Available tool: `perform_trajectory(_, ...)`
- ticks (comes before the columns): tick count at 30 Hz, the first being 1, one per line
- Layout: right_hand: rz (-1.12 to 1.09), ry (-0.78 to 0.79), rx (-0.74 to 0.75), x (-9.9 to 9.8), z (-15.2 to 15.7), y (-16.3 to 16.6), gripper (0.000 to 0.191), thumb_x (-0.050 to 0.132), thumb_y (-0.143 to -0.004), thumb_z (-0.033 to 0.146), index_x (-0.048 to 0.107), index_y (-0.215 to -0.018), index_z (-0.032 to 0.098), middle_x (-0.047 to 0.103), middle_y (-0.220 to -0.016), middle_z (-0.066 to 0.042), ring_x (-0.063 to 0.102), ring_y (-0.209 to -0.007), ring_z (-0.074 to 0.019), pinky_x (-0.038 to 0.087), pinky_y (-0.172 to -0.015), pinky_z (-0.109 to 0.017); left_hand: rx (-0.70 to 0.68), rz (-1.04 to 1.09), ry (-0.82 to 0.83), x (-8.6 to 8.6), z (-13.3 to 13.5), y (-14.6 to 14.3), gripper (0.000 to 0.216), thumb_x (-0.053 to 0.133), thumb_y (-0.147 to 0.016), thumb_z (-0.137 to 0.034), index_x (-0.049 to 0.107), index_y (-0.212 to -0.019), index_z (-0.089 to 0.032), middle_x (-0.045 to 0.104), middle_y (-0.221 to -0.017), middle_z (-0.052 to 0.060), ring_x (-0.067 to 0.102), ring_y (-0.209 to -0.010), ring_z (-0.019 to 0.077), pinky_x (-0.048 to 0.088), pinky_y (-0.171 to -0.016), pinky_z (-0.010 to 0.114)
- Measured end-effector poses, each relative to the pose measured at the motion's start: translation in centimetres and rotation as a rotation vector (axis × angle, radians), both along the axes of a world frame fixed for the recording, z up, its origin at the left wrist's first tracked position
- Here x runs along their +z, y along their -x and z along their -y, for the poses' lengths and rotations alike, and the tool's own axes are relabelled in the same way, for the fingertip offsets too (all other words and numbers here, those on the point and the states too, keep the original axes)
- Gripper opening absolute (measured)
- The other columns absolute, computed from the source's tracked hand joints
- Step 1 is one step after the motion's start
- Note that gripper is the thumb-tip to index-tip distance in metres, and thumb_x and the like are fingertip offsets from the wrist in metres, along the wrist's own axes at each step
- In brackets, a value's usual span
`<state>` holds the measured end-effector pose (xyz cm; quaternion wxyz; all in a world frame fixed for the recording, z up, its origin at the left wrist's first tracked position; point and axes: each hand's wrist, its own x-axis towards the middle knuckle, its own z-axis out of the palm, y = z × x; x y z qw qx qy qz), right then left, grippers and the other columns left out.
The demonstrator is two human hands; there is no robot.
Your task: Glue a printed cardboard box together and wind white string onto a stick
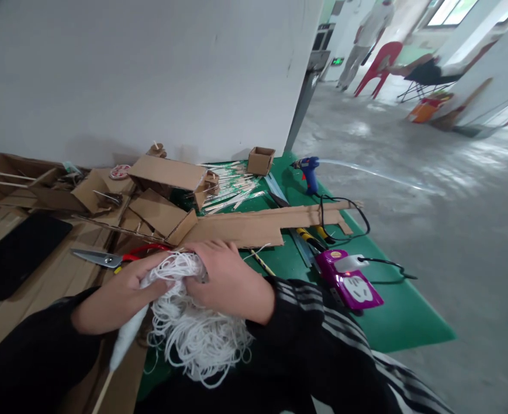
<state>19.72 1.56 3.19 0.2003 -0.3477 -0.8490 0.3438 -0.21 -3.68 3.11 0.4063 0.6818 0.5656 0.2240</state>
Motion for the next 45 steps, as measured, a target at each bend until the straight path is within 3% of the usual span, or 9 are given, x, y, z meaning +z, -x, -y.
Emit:
perform_trajectory(4, -0.147, 0.243, 0.011, -0.2, -0.5, 0.3, 0.014, 0.051, -0.084, 0.013, 0.064, -0.081, 0.017, 0.065, -0.075, 0.001, 0.058, -0.07, -0.0143, 0.045, -0.067, -0.025, 0.015, 0.08, -0.006, 0.1, 0.2, 0.1, 0.029, 0.052, -0.09, -0.024, 0.061, -0.117, -0.02, 0.07, -0.114, 0.005, 0.064, -0.103, 0.0224, 0.048, -0.088, 0.028)
perform_trajectory(9, -0.362, 0.444, -0.017, -0.4, -0.4, 0.1, 0.013, 0.053, -0.088, 0.024, 0.063, -0.083, 0.017, 0.064, -0.079, 0.001, 0.056, -0.072, -0.0142, 0.046, -0.068, -0.025, 0.035, 0.07, -0.027, -0.2, 0.2, 0.1, 0.042, 0.052, -0.084, -0.015, 0.054, -0.126, -0.019, 0.068, -0.121, 0.007, 0.065, -0.102, 0.022, 0.05, -0.09, 0.031)
perform_trajectory(16, -0.411, 0.445, -0.038, 0.2, -0.1, 0.8, 0.009, 0.052, -0.085, 0.018, 0.059, -0.079, 0.018, 0.059, -0.074, 0.002, 0.053, -0.07, -0.0124, 0.043, -0.065, -0.023, 0.02, 0.1, 0.018, 0.4, 0.3, -0.2, 0.04, 0.06, -0.087, -0.031, 0.056, -0.126, -0.02, 0.068, -0.121, 0.006, 0.064, -0.104, 0.0235, 0.047, -0.093, 0.033)
perform_trajectory(22, -0.432, 0.408, -0.063, -0.1, 0.3, 1.2, 0.006, 0.054, -0.084, 0.016, 0.057, -0.08, 0.017, 0.058, -0.074, 0.001, 0.051, -0.069, -0.0123, 0.042, -0.062, -0.022, 0.064, 0.244, 0.089, 0.4, 0.4, -0.4, 0.034, 0.055, -0.092, -0.039, 0.065, -0.116, -0.017, 0.071, -0.097, 0.005, 0.062, -0.09, 0.0213, 0.047, -0.082, 0.03)
perform_trajectory(30, -0.23, 0.189, -0.17, -0.6, -0.1, 0.6, 0.016, 0.045, -0.085, 0.01, 0.058, -0.086, 0.018, 0.061, -0.078, 0.0, 0.057, -0.075, -0.0152, 0.042, -0.068, -0.027, 0.091, 0.428, 0.129, 0.4, 0.7, -0.1, 0.038, 0.054, -0.093, -0.039, 0.059, -0.128, -0.024, 0.068, -0.109, 0.004, 0.057, -0.081, 0.0163, 0.046, -0.074, 0.026)
perform_trajectory(34, -0.228, 0.046, -0.263, -0.3, 0.2, 0.3, 0.015, 0.057, -0.081, 0.015, 0.055, -0.095, 0.019, 0.06, -0.087, -0.001, 0.054, -0.075, -0.0156, 0.043, -0.067, -0.028, 0.136, 0.477, 0.088, 0.1, 0.8, 0.0, 0.037, 0.057, -0.092, -0.039, 0.06, -0.125, -0.022, 0.069, -0.1, 0.003, 0.055, -0.075, 0.0152, 0.047, -0.077, 0.027)
perform_trajectory(37, -0.292, -0.105, -0.16, 1.0, 0.9, -0.6, 0.026, 0.068, -0.076, 0.019, 0.052, -0.095, 0.02, 0.054, -0.091, -0.002, 0.052, -0.081, -0.0165, 0.046, -0.073, -0.029, 0.149, 0.509, 0.058, 0.0, 0.8, 0.0, 0.038, 0.057, -0.092, -0.039, 0.06, -0.125, -0.021, 0.069, -0.1, 0.004, 0.056, -0.075, 0.0157, 0.047, -0.08, 0.028)
perform_trajectory(41, -0.443, -0.359, 0.014, 2.2, 1.7, -1.5, 0.01, 0.064, -0.081, 0.015, 0.061, -0.088, 0.02, 0.053, -0.094, -0.004, 0.054, -0.087, -0.0161, 0.046, -0.076, -0.027, 0.143, 0.516, 0.059, 0.2, 0.8, -0.2, 0.038, 0.054, -0.093, -0.041, 0.063, -0.122, -0.018, 0.07, -0.102, 0.006, 0.059, -0.087, 0.0207, 0.047, -0.08, 0.03)
perform_trajectory(45, -0.259, -0.345, 0.089, 1.1, 2.3, -0.4, 0.013, 0.055, -0.091, 0.017, 0.068, -0.091, 0.017, 0.065, -0.081, -0.004, 0.059, -0.073, -0.0146, 0.045, -0.066, -0.025, 0.176, 0.55, 0.062, 0.0, 0.9, -0.4, 0.035, 0.053, -0.093, -0.042, 0.065, -0.118, -0.02, 0.071, -0.105, 0.006, 0.061, -0.092, 0.0217, 0.047, -0.085, 0.03)
